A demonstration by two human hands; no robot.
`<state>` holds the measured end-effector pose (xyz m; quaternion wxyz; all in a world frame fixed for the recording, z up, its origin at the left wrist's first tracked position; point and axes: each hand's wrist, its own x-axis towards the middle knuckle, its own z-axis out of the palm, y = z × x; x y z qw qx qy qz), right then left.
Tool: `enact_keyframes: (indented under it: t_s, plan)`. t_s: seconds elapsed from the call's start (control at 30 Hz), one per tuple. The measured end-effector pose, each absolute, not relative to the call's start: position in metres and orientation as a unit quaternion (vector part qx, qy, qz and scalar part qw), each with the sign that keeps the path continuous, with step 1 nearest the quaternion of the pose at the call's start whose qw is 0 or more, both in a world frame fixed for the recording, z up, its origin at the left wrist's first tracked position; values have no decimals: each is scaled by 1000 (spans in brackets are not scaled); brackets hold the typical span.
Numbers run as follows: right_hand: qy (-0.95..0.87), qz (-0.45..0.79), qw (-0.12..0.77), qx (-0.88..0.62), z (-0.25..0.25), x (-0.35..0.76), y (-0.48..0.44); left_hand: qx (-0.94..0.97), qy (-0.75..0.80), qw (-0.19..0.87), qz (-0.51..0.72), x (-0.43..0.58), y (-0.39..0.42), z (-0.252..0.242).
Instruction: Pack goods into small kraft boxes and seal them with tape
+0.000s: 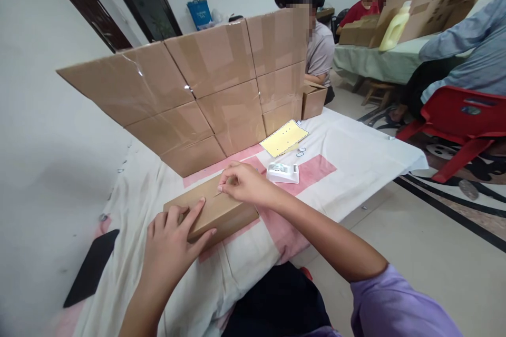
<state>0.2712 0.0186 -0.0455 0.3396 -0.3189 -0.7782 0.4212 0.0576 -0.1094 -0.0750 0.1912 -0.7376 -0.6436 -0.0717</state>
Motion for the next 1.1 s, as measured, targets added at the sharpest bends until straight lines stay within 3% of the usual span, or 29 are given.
enact_keyframes:
  t_s: [0.3, 0.73, 1.1]
  plan:
    - [-776, 451, 312, -311, -56, 268, 26, -731, -651, 194, -69, 60, -110, -74]
    - [-784, 317, 251, -471, -50, 249, 21, -725, -661, 175, -80, 62, -112, -76]
    - [-807, 236, 170, -514, -36, 244, 21, -714, -673, 168, -93, 66, -113, -76]
